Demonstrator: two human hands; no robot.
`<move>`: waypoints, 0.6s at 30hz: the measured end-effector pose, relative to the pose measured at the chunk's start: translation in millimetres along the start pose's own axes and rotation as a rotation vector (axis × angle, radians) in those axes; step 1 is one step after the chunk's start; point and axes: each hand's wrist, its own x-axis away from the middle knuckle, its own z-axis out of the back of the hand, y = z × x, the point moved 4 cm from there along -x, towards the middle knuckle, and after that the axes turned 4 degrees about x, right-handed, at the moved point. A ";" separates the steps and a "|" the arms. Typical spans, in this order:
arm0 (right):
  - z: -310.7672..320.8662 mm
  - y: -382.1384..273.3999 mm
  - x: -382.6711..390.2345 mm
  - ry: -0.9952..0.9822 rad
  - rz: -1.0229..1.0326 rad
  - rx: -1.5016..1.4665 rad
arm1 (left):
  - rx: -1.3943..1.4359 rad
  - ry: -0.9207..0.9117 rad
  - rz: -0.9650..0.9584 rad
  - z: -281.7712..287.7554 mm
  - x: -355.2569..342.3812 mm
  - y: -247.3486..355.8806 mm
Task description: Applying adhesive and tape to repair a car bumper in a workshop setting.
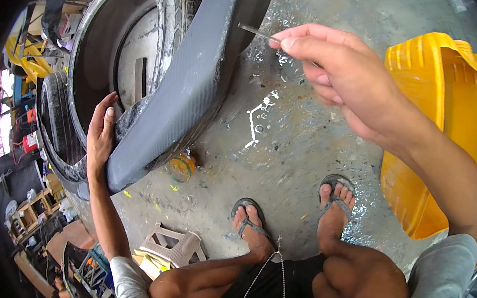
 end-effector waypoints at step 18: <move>22.7 -27.3 90.9 0.251 0.683 1.330 | -0.124 0.064 -0.148 4.5 4.7 -12.3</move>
